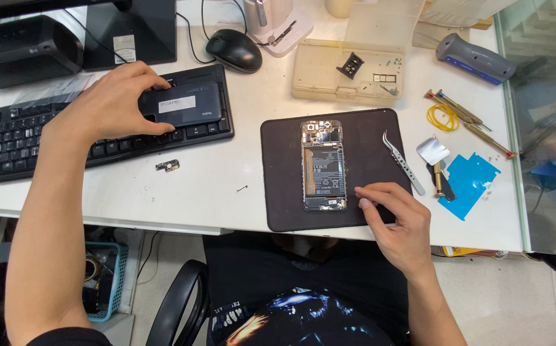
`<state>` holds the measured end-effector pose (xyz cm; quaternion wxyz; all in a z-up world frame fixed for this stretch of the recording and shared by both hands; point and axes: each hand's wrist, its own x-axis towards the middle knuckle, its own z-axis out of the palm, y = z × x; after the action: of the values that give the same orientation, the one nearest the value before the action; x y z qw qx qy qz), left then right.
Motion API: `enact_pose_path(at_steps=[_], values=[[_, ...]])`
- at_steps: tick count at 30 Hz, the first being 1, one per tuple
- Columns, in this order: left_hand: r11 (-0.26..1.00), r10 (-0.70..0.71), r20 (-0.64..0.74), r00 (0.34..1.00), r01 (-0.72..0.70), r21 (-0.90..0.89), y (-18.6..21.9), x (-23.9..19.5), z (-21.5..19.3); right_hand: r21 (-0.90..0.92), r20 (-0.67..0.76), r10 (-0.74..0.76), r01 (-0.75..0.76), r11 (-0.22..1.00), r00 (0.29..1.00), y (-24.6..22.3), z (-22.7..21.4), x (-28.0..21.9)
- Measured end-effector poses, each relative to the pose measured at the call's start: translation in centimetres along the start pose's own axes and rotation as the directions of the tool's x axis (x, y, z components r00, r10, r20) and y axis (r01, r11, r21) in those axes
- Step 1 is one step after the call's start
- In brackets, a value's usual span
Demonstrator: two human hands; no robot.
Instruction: The person works on a disassembled smartphone placed on a desk mat. They use tweezers to remove and reattach small ribbon cables and connectors near the battery, then lift the phone to inspect the edges.
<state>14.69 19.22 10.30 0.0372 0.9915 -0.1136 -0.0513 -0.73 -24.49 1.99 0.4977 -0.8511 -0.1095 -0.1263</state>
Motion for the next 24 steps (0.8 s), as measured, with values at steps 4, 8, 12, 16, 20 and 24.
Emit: enact_pose_path(at_steps=[4, 8, 12, 16, 20, 24], values=[[0.998, -0.042, 0.017, 0.999, 0.041, 0.038, 0.5, 0.0, -0.2, 0.019, -0.008, -0.008, 0.008, 1.000, 1.000, 0.1, -0.1, -0.1], [0.995, 0.066, 0.010, 0.998, -0.067, 0.074, 0.6, 0.1, -0.1, 0.013, -0.008, -0.026, 0.026, 1.000, 1.000, 0.2, -0.1, -0.2], [0.988, 0.085, 0.034, 0.996, -0.089, 0.126, 0.9, 0.4, -0.6, 0.016, -0.014, -0.009, 0.009, 1.000, 1.000, 0.0, -0.1, -0.1], [0.967, 0.115, 0.007, 0.993, -0.114, 0.228, 1.5, 0.1, -0.7, 0.022, -0.002, 0.004, -0.004, 1.000, 1.000, 0.1, -0.3, -0.1], [0.964, 0.099, 0.066, 0.993, -0.112, 0.242, 2.1, 0.3, -1.0, 0.021, -0.003, -0.028, 0.028, 0.999, 1.000, 0.2, -0.3, -0.2], [0.955, 0.020, 0.149, 0.989, -0.064, 0.291, 2.7, 0.4, -0.9, 0.019, -0.004, -0.039, 0.039, 0.999, 0.999, 0.4, -0.3, -0.2]])
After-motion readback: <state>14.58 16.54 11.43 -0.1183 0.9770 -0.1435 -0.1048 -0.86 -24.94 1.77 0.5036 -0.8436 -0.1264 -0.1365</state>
